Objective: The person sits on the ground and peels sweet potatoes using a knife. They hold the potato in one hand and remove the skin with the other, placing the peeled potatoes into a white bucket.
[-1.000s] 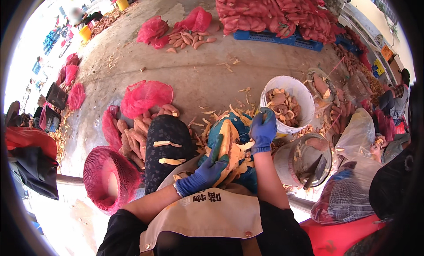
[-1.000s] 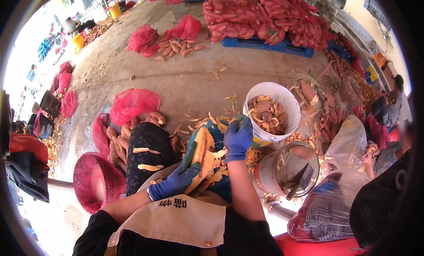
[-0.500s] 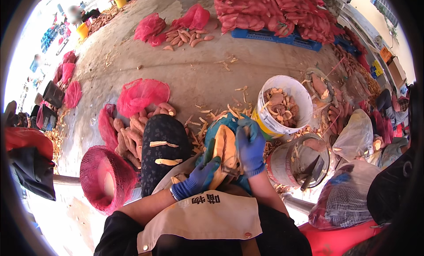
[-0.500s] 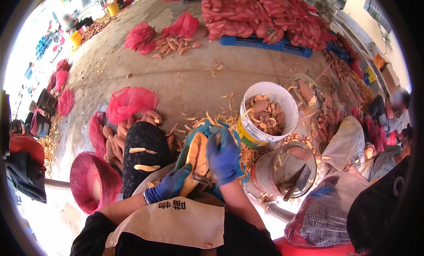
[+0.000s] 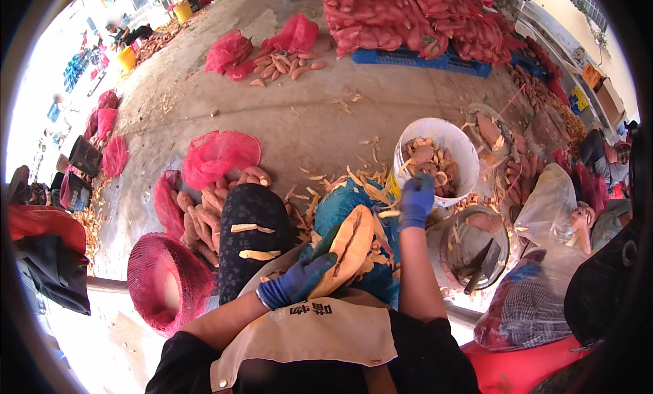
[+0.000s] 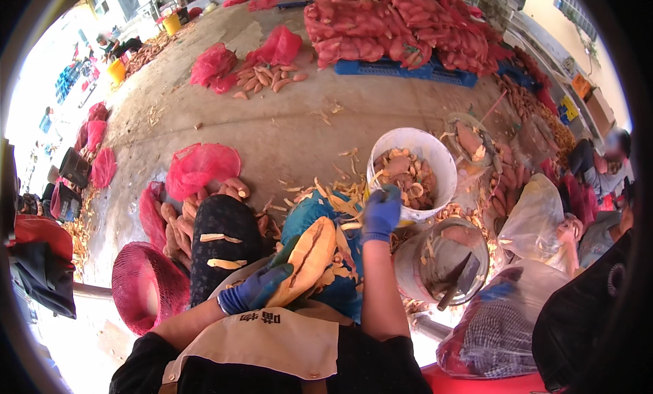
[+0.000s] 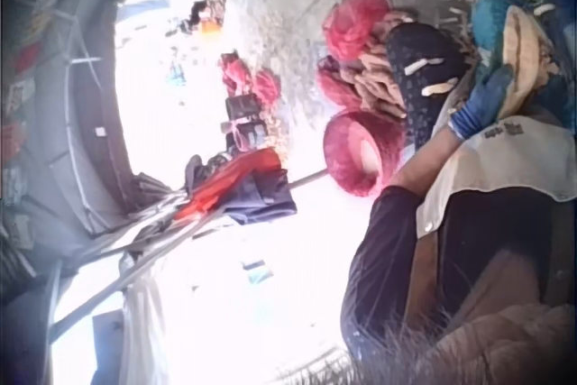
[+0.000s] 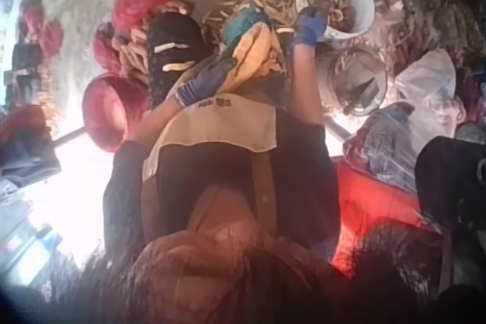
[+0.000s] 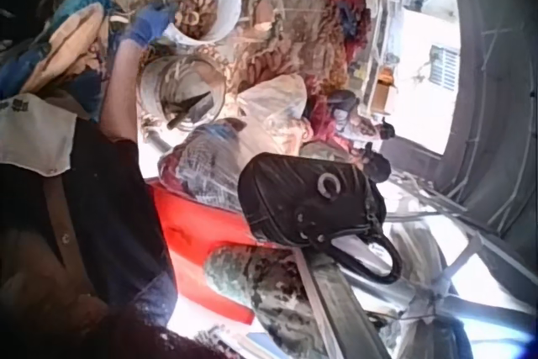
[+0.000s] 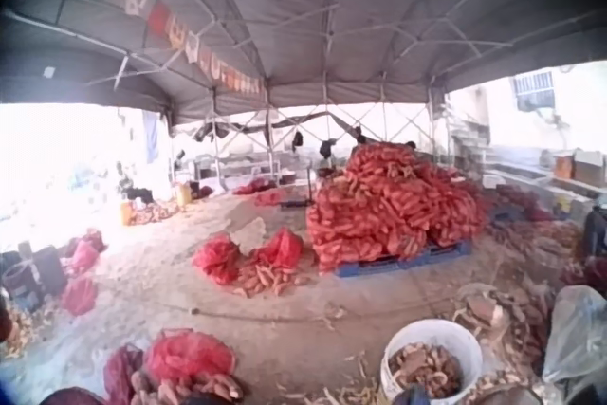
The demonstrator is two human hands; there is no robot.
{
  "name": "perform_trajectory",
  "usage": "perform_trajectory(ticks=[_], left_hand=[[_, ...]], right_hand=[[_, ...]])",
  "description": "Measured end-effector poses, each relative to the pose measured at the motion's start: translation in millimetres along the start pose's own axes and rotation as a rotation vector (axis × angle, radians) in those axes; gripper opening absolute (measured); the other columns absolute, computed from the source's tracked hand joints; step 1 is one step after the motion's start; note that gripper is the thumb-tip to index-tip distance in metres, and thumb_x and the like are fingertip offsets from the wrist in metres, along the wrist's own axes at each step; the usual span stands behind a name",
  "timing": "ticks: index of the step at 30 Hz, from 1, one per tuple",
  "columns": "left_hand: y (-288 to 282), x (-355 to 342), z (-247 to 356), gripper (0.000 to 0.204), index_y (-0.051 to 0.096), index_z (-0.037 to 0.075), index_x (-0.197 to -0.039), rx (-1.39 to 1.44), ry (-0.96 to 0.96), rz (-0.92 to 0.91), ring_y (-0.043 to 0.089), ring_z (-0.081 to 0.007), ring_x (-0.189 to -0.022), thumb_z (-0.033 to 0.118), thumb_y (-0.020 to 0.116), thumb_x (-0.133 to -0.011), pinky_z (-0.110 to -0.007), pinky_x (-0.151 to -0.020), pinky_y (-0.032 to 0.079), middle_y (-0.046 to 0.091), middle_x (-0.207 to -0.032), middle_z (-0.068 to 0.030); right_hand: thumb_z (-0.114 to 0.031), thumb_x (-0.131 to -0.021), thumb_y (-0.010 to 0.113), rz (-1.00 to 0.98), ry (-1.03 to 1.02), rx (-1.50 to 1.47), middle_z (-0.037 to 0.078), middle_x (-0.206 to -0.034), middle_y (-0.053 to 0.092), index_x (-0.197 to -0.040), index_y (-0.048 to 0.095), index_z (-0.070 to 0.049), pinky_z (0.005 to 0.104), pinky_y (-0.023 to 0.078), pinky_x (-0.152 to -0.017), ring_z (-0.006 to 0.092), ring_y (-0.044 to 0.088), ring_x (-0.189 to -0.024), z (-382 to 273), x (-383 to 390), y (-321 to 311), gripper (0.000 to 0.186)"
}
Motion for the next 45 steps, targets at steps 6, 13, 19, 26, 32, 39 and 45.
perform_trajectory(ticks=[6,13,19,26,32,39,45], left_hand=[[10,3,8,0.071,0.020,0.005,-0.153,-0.481,0.129,0.062,0.038,-0.0123,-0.128,0.010,0.058,-0.094,-0.026,-0.107,0.031,0.038,-0.145,-0.0050],[26,2,13,0.080,0.005,0.004,-0.155,-0.786,0.268,-0.024,0.028,-0.0206,-0.140,0.008,0.055,-0.093,-0.032,-0.112,0.026,0.027,-0.155,-0.0190],[13,-4,3,0.085,0.000,0.004,-0.155,-0.939,0.423,-0.006,0.026,-0.0285,-0.143,0.010,0.057,-0.092,-0.036,-0.114,0.025,0.024,-0.155,-0.0234],[11,-3,-2,0.088,-0.001,0.005,-0.155,-0.980,0.490,-0.007,0.034,-0.0293,-0.139,0.017,0.059,-0.092,-0.035,-0.111,0.030,0.025,-0.153,-0.0255],[22,0,1,0.089,-0.003,0.006,-0.155,-0.955,0.127,0.021,0.052,-0.0318,-0.122,0.019,0.060,-0.092,-0.037,-0.100,0.042,0.038,-0.143,-0.0293],[9,-5,-9,0.092,-0.007,0.006,-0.154,-1.079,0.485,0.032,0.059,-0.0307,-0.111,0.018,0.060,-0.091,-0.037,-0.094,0.046,0.045,-0.137,-0.0299],[14,-4,-7,0.093,-0.008,0.007,-0.154,-1.106,0.518,0.029,0.056,-0.0304,-0.115,0.017,0.060,-0.091,-0.036,-0.095,0.045,0.041,-0.141,-0.0298]], right_hand=[[-0.017,-0.095,0.057,-0.378,0.154,-0.395,0.000,-0.068,0.056,-0.095,0.059,-0.010,0.0225,0.040,-0.045,0.0056,0.048,-0.049,-85,30,-15,0.008],[-0.012,-0.083,0.060,-0.346,-0.419,0.310,0.015,-0.085,0.064,-0.094,0.059,-0.006,0.0441,0.052,-0.071,0.0358,0.063,-0.081,-143,74,5,0.012],[-0.010,-0.084,0.057,-0.017,-0.433,0.494,0.014,-0.085,0.063,-0.090,0.058,-0.007,0.0437,0.051,-0.069,0.0359,0.063,-0.079,-119,28,16,0.007],[-0.014,-0.084,0.060,-0.344,-0.455,0.302,0.015,-0.084,0.062,-0.091,0.058,-0.008,0.0443,0.051,-0.067,0.0370,0.064,-0.077,-135,54,1,0.009],[-0.013,-0.085,0.059,-0.127,-0.453,0.577,0.016,-0.087,0.062,-0.092,0.059,-0.008,0.0465,0.051,-0.072,0.0386,0.062,-0.083,-124,31,24,0.009],[-0.012,-0.083,0.059,-0.252,-0.452,0.384,0.016,-0.085,0.063,-0.090,0.057,-0.008,0.0443,0.052,-0.070,0.0353,0.064,-0.079,-132,34,1,0.009],[-0.017,-0.084,0.059,-0.348,-0.437,0.576,0.016,-0.082,0.062,-0.089,0.055,-0.009,0.0456,0.052,-0.069,0.0366,0.064,-0.078,-114,43,31,0.010]])
Point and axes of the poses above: each hand's wrist, its own x-axis away from the middle knuckle, its own y-axis out of the palm, z = x × y, the point moved 3 cm from there along -x, towards the middle knuckle
